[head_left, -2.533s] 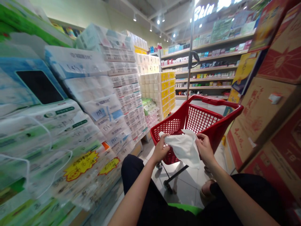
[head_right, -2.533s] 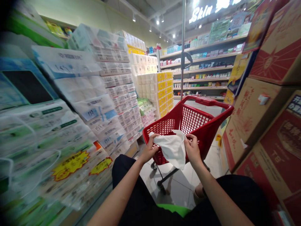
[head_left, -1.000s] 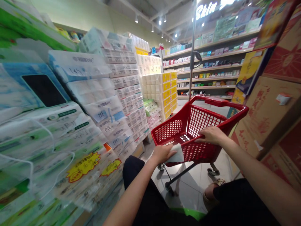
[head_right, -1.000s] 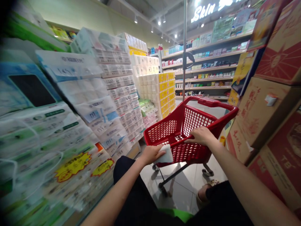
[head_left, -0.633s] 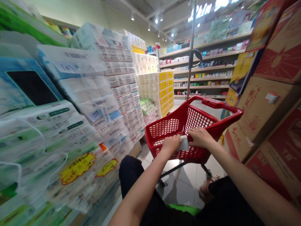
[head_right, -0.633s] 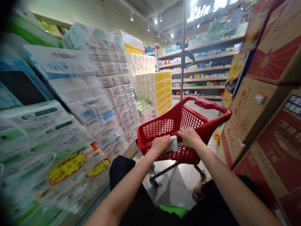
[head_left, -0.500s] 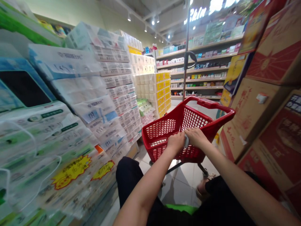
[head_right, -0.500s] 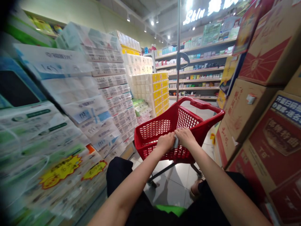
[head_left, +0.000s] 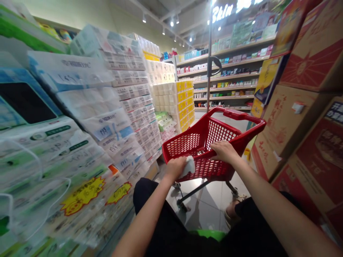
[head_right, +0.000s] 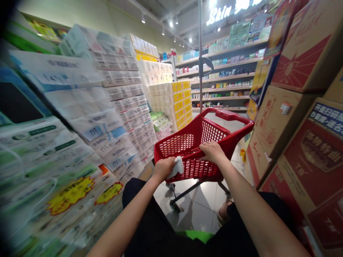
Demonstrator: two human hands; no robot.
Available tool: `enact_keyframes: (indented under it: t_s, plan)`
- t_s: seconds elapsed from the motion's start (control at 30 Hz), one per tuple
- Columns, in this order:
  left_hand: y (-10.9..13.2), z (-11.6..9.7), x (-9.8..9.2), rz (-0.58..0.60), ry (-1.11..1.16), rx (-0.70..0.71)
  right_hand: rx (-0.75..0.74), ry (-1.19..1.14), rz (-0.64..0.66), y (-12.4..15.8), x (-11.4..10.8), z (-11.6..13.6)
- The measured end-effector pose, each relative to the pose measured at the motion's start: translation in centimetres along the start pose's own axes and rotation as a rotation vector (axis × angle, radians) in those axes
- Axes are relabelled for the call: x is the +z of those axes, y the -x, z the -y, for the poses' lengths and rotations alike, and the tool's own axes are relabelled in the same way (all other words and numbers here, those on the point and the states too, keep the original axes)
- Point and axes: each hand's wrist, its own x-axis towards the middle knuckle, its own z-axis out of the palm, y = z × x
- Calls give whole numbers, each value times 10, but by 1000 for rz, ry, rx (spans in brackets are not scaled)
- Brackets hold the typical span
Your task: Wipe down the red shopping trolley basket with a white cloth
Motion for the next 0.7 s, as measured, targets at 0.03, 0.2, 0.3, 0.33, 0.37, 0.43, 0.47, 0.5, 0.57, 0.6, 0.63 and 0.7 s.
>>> enact_keyframes:
  t_s: [0.03,0.2,0.3,0.33,0.37,0.43,0.47,0.5,0.57,0.6,0.63,0.7]
  plan:
    - [8,11,0,-5,5,3,-4,-2,-4,-1,0,-1]
    - [31,38,5,-64,37,-14,-15,-9,6,-5,0,-3]
    - [29,29,8,-91,13,-50,0,5,6,-6,0,5]
    - [27,25,8,-95,9,-50,0,5,6,-6,1,10]
    - [25,20,8,-94,8,-46,-5,2,8,-7,3,15]
    - [21,11,7,-76,4,-37,-18,-9,14,-8,7,28]
    - [18,7,6,-63,0,-37,-20,-14,14,-9,9,35]
    - [16,2,5,-49,-5,-41,-17,-17,10,-10,11,41]
    - [9,-8,4,-31,-19,-58,-6,-21,-2,-10,13,50]
    - [5,-14,4,-25,-27,-69,0,-23,-9,-11,14,54]
    - [-1,-21,4,-21,-35,-78,7,-26,-16,-10,15,56]
    - [-16,-38,4,-16,-38,-78,15,-32,-31,-10,16,59]
